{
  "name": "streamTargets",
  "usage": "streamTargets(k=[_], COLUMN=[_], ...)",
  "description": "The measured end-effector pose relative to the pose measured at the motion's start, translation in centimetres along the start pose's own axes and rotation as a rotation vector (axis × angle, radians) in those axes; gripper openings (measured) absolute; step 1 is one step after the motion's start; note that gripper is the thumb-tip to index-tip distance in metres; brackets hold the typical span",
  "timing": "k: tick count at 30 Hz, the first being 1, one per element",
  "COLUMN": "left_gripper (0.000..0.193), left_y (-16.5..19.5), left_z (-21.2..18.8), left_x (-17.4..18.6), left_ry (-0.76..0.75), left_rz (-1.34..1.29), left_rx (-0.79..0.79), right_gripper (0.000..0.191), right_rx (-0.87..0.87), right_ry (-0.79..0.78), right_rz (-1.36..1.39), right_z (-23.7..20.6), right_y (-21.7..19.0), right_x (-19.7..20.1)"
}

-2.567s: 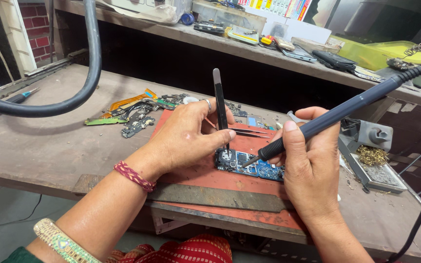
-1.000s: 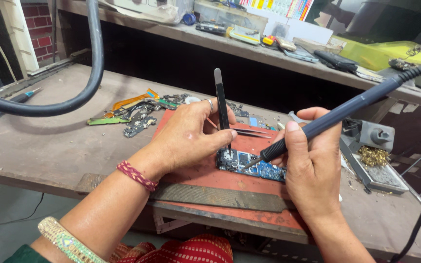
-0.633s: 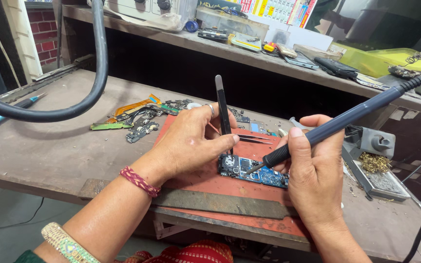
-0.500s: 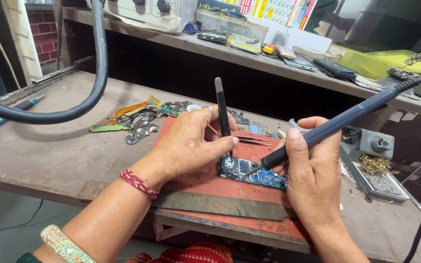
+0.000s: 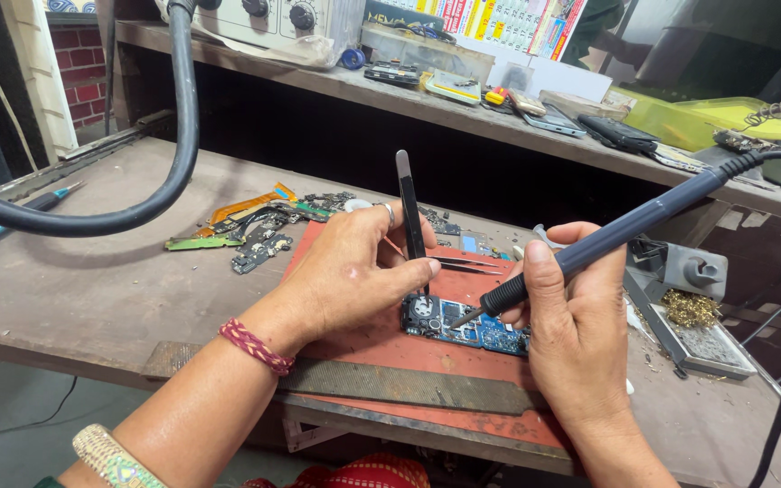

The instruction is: The person uses a soldering iron and tweezers to solder components on a small blue circuit board. They repeatedly apply solder to specific points on the board while holding it steady with their left hand.

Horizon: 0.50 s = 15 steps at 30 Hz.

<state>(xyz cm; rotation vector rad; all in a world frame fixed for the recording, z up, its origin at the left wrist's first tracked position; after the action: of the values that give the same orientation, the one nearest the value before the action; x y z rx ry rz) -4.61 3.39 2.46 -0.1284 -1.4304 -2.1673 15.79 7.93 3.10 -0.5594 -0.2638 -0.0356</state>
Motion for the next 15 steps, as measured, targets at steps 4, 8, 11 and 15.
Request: streamTargets(k=[4, 8, 11, 15], left_gripper=[0.024, 0.024, 0.023, 0.021], left_y=[0.08, 0.09, 0.21, 0.59], left_z=[-0.08, -0.12, -0.23, -0.24], left_x=[0.00, 0.04, 0.03, 0.15], left_ry=[0.005, -0.009, -0.002, 0.013], left_rz=[0.007, -0.022, -0.019, -0.067], left_rx=[-0.011, 0.005, 0.009, -0.019], right_gripper=[0.031, 0.031, 0.032, 0.032], right_rx=[0.017, 0.007, 0.023, 0.033], right_ry=[-0.001, 0.004, 0.006, 0.007], right_rz=[0.015, -0.002, 0.014, 0.023], right_z=[0.02, -0.02, -0.10, -0.03], right_y=[-0.02, 0.16, 0.21, 0.28], right_x=[-0.01, 0.08, 0.14, 0.07])
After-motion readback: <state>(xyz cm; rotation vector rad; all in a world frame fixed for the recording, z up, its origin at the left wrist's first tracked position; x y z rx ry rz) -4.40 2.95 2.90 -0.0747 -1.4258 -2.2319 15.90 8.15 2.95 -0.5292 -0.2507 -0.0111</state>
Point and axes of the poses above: each hand's wrist, its own z-axis towards the middle knuckle, its own x-axis out of the back of the hand, y = z × x, the point moved 3 cm from there along z, towards the middle knuckle, and after that the axes turned 11 degrees about x, right-handed, at the moved point
